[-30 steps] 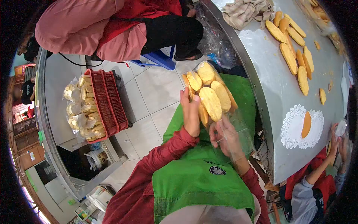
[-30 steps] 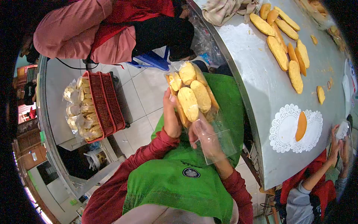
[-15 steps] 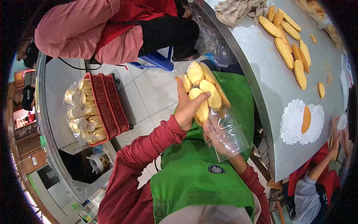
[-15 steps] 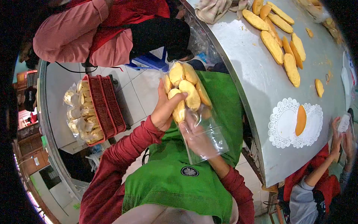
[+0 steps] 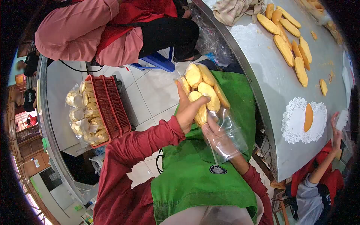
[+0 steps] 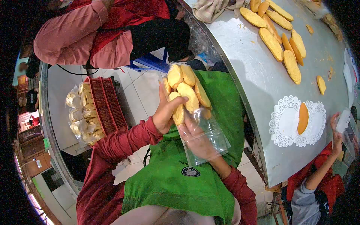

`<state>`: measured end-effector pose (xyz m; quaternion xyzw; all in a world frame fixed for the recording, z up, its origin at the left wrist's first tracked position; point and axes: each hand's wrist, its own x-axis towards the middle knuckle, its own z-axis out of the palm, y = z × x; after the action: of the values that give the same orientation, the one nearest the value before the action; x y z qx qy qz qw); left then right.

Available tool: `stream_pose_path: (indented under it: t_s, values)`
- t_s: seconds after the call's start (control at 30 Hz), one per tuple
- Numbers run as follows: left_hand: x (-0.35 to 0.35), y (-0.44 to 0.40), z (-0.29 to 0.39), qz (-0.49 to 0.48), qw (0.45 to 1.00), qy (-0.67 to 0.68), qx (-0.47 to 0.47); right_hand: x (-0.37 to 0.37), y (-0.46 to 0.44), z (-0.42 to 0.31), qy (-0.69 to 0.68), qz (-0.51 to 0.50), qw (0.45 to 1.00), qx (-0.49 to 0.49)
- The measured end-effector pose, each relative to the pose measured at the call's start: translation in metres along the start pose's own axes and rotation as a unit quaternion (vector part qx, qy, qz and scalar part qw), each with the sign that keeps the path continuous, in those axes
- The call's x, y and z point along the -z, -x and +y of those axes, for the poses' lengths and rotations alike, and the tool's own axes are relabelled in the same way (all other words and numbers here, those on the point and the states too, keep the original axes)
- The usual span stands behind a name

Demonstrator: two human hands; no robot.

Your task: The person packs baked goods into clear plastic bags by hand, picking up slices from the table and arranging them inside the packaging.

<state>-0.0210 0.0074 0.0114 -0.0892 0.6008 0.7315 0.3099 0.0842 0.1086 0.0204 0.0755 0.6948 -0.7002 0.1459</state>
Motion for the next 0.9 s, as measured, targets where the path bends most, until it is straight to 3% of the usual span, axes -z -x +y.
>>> stream_pose_path:
  t_s: [0.2, 0.3, 0.4, 0.5, 0.7, 0.8, 0.9]
  values:
    - [0.001, -0.001, -0.006, 0.033, 0.998, 0.040, 0.026, -0.009, 0.002, 0.023, 0.034, 0.047, 0.994, 0.098]
    - [0.001, -0.001, -0.011, 0.021, 0.998, 0.057, -0.004, -0.006, 0.004, 0.015, -0.086, 0.027, 0.996, 0.001]
    - [-0.001, 0.003, -0.007, 0.038, 0.998, 0.047, 0.015, 0.000, 0.013, 0.011, -0.198, 0.022, 0.964, -0.175]
    - [-0.006, 0.007, -0.004, 0.038, 0.997, 0.065, 0.002, -0.008, 0.017, 0.006, -0.339, 0.188, 0.907, -0.164]
    - [-0.010, 0.012, -0.001, 0.036, 0.994, 0.103, 0.026, -0.002, 0.007, -0.010, -0.376, 0.206, 0.890, -0.157]
    - [-0.001, 0.007, -0.018, 0.038, 0.995, 0.087, -0.026, -0.002, 0.002, -0.002, -0.382, 0.211, 0.888, -0.143]
    - [0.000, 0.011, -0.018, 0.031, 0.995, 0.093, -0.021, -0.001, -0.001, -0.005, -0.385, 0.224, 0.879, -0.170]
